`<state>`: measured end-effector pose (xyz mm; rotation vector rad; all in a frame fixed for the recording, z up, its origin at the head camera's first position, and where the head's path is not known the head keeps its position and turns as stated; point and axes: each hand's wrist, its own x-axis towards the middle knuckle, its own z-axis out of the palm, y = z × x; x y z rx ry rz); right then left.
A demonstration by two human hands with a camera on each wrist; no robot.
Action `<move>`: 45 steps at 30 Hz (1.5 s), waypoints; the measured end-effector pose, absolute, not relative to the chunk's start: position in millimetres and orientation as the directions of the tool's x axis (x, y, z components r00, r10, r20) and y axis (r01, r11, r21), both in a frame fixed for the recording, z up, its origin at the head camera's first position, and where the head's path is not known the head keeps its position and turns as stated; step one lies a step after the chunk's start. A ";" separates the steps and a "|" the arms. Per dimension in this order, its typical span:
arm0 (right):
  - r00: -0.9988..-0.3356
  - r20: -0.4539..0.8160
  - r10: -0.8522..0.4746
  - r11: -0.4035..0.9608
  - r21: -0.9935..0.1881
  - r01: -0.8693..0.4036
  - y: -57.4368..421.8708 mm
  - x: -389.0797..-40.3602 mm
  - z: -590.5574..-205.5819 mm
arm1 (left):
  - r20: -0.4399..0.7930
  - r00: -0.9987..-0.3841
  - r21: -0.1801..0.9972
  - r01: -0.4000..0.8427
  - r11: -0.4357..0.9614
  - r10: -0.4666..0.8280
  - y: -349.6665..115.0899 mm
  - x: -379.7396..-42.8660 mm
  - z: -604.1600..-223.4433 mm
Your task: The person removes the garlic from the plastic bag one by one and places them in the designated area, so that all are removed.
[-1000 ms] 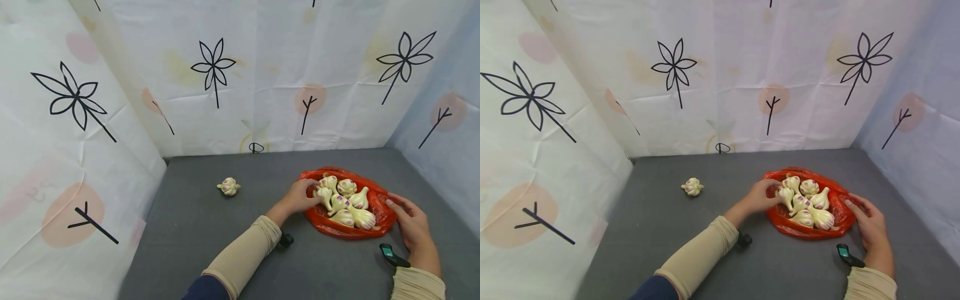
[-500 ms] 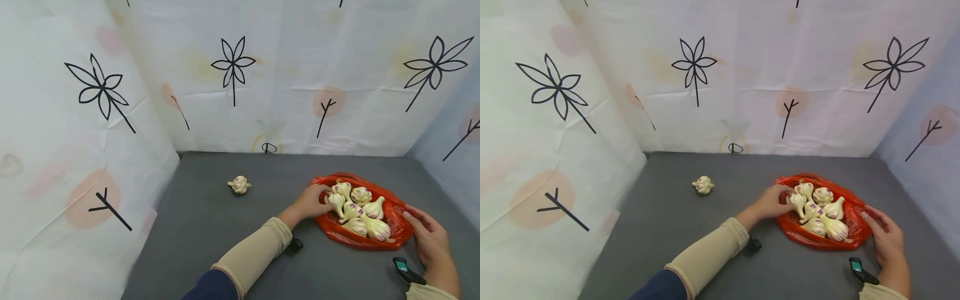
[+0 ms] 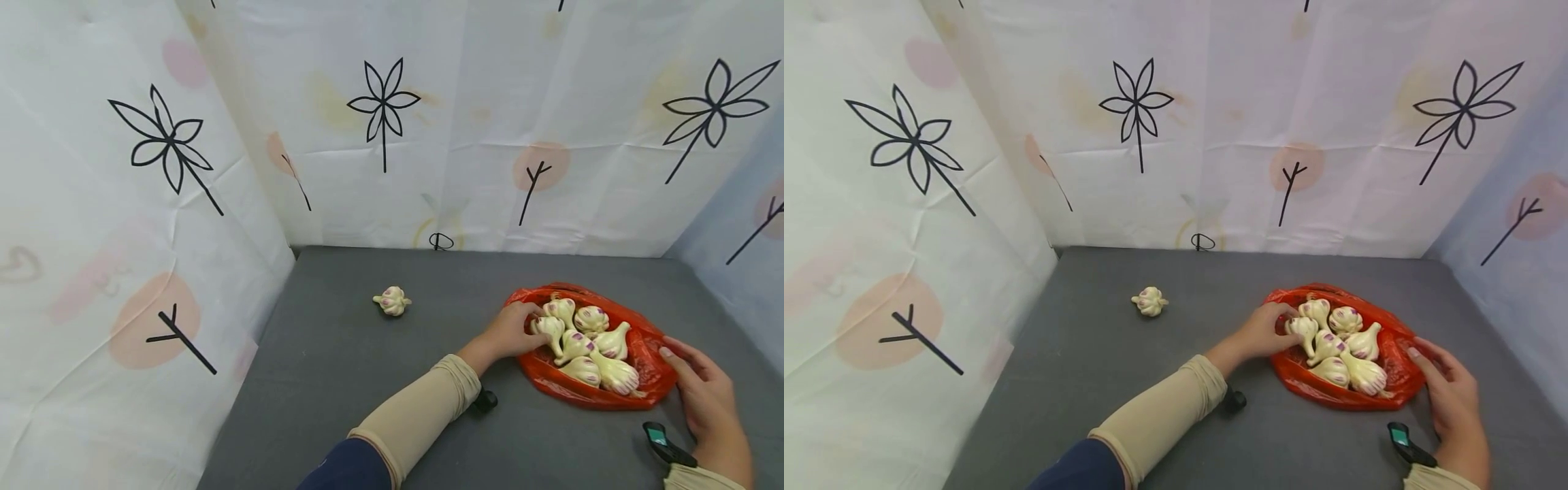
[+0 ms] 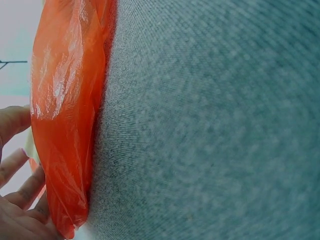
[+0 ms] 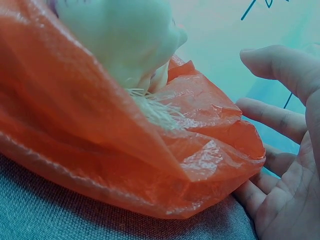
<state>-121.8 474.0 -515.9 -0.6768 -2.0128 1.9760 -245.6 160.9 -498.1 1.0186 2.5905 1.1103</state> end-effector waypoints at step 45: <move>-0.856 -0.175 0.486 -0.026 -0.982 0.186 472.0 -122.0 -514.0 | 0.335 -0.785 0.834 0.504 0.223 0.520 119.5 -252.6 -479.5</move>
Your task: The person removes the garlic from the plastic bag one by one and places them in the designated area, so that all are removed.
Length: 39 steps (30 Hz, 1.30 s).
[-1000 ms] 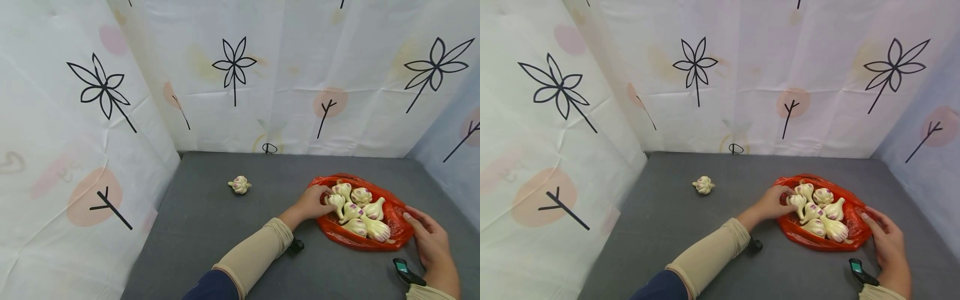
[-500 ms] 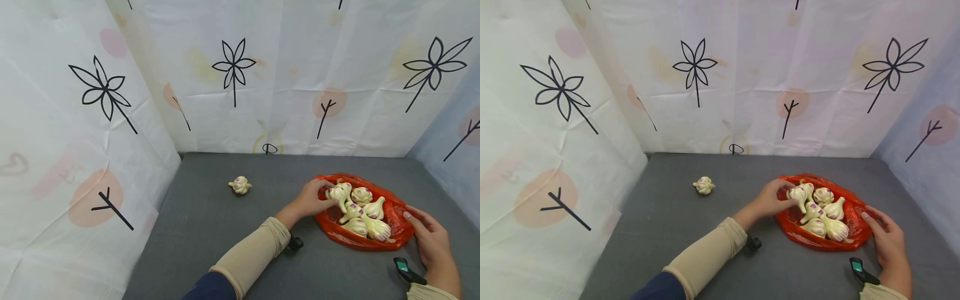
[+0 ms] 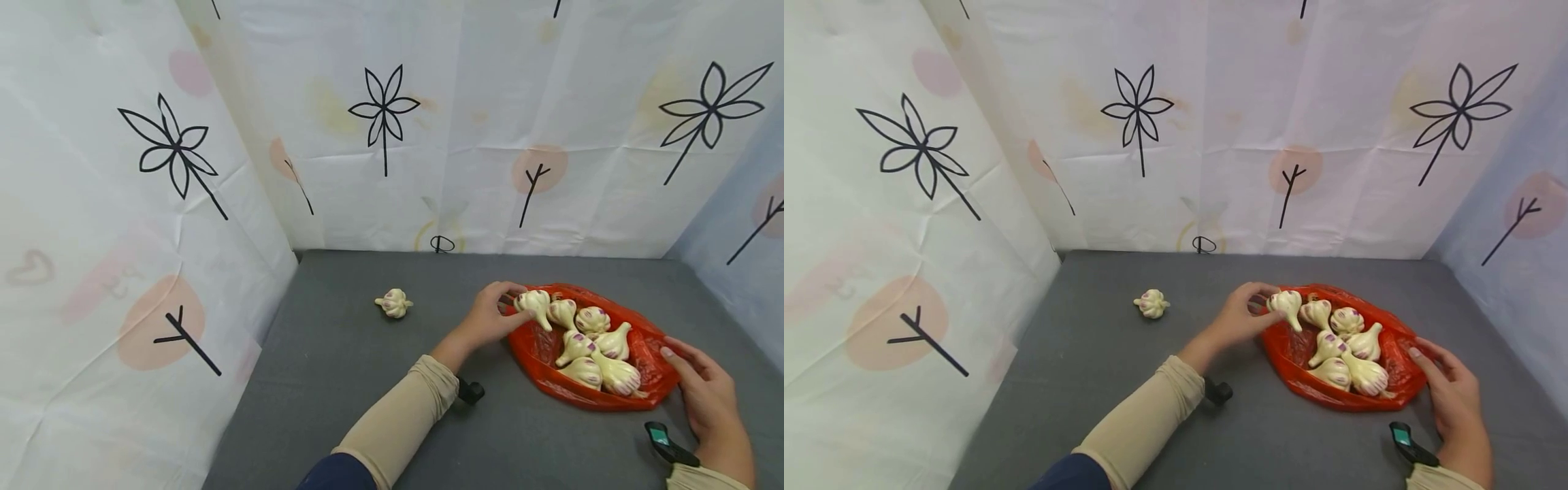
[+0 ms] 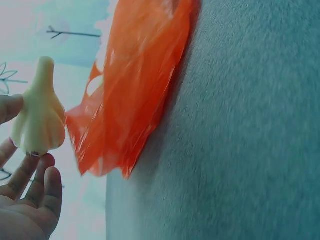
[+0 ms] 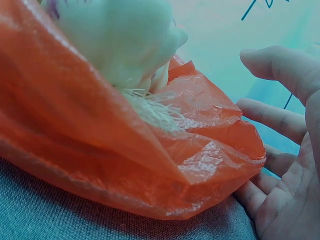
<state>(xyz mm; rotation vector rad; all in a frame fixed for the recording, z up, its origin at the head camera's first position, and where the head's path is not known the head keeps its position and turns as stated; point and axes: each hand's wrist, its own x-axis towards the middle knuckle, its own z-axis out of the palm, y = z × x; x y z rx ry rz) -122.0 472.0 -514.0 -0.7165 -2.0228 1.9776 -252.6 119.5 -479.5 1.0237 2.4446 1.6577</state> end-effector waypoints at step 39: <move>-0.809 -0.259 0.528 0.035 -0.945 0.325 472.8 -123.7 -516.3 | 0.273 -0.921 0.899 0.347 0.267 0.278 4.5 -251.2 -514.8</move>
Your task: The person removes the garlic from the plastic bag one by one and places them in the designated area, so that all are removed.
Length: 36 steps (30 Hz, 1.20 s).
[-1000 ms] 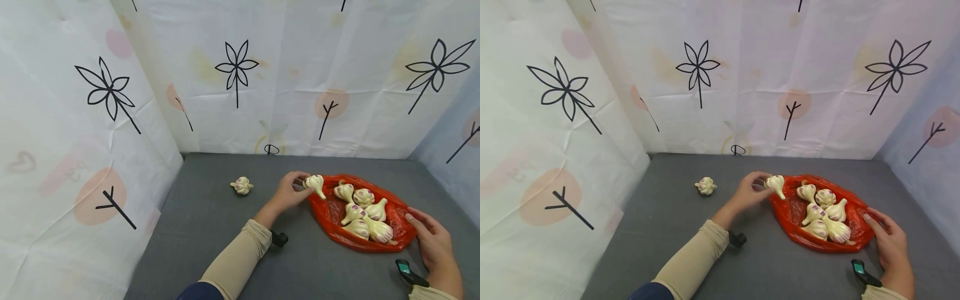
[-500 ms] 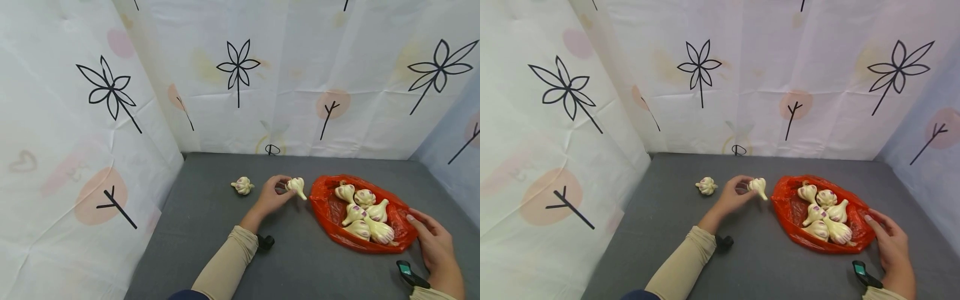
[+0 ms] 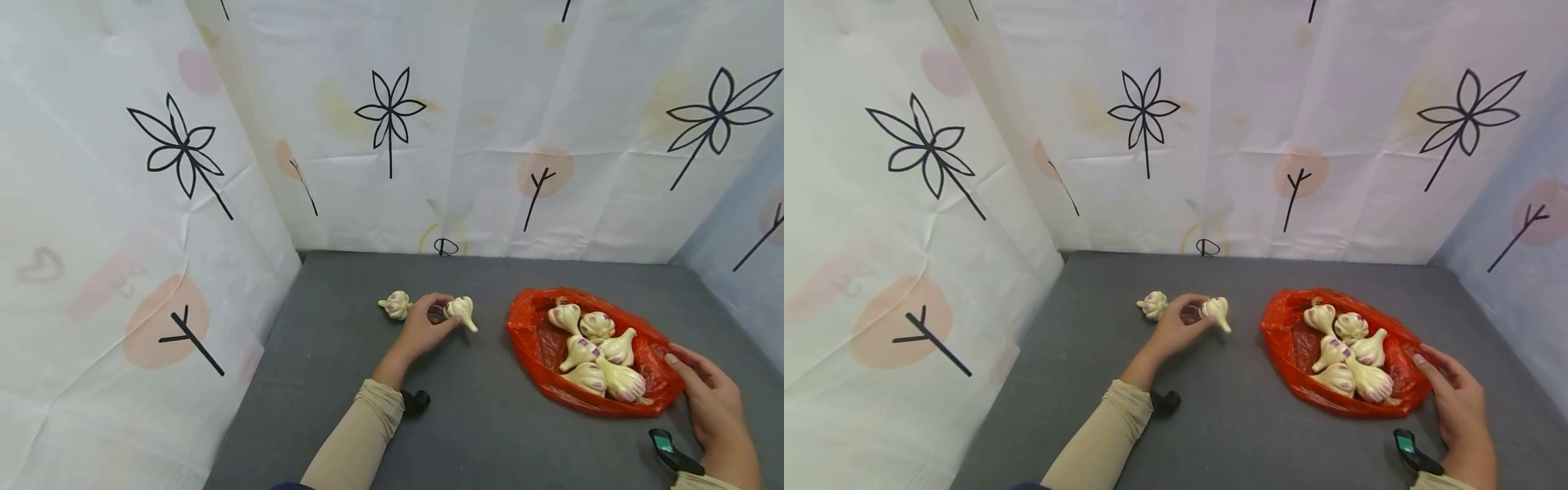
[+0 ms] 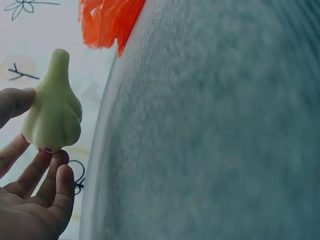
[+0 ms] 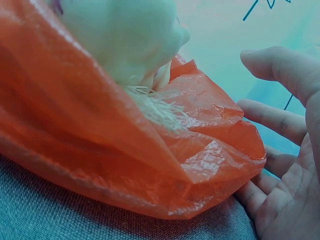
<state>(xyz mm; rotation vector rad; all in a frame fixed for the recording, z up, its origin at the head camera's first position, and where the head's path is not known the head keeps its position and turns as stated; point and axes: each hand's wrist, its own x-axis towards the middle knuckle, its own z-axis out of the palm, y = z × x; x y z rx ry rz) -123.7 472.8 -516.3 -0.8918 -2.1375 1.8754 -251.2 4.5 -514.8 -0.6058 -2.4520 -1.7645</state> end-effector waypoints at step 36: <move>-0.828 -0.206 0.522 0.032 -0.965 0.260 470.3 -123.3 -513.0 | 0.181 -0.946 0.921 0.259 0.291 0.269 -12.1 -244.0 -518.0</move>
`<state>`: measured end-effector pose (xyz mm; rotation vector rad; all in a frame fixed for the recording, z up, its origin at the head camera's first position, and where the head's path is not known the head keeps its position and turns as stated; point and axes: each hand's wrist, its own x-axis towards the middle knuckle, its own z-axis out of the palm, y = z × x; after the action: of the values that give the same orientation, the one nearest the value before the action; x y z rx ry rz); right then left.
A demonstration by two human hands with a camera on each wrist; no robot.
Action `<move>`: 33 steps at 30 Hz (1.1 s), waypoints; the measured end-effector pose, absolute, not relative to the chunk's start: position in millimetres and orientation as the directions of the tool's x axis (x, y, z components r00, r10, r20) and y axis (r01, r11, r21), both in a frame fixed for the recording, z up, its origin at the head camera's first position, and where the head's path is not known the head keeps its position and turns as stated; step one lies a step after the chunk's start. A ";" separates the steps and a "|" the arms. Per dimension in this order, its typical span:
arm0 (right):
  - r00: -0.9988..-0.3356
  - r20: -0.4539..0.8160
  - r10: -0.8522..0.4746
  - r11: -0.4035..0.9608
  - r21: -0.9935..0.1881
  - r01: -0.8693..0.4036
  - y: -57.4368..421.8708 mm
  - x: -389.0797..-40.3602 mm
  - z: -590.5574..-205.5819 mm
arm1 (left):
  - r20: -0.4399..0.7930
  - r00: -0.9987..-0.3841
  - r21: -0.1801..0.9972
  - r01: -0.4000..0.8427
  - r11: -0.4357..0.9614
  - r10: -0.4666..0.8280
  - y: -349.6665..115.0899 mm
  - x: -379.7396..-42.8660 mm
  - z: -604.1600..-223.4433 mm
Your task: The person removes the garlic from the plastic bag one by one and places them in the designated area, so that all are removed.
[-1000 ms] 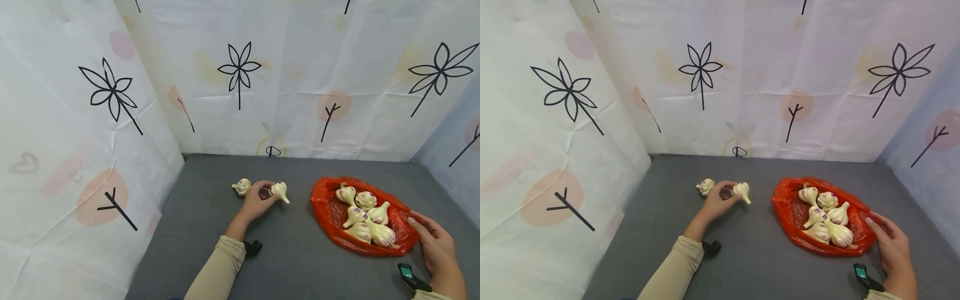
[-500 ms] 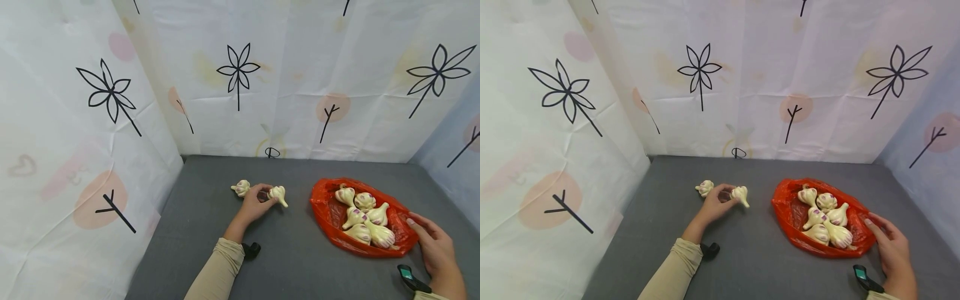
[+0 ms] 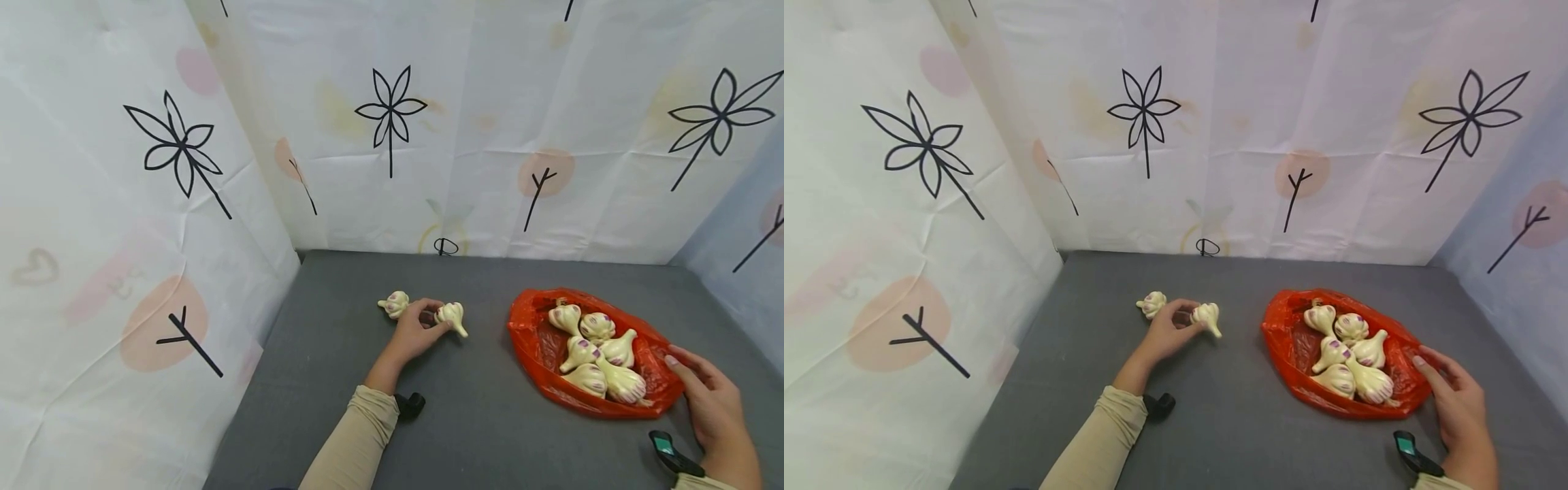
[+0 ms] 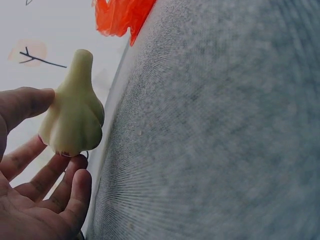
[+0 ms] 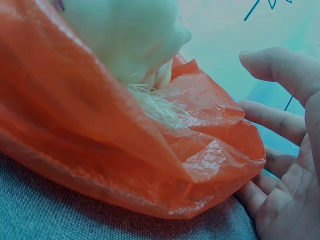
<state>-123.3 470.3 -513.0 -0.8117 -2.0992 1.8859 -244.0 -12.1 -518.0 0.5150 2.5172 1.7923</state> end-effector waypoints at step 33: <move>-0.817 -0.243 0.523 0.039 -0.951 0.308 473.8 -123.8 -517.1 | 0.207 -0.950 0.868 0.288 0.404 0.233 -10.5 -242.9 -515.0</move>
<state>-123.8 473.8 -517.1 -0.8649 -2.1338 1.8767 -242.9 -10.5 -515.0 0.4970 2.6753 1.6727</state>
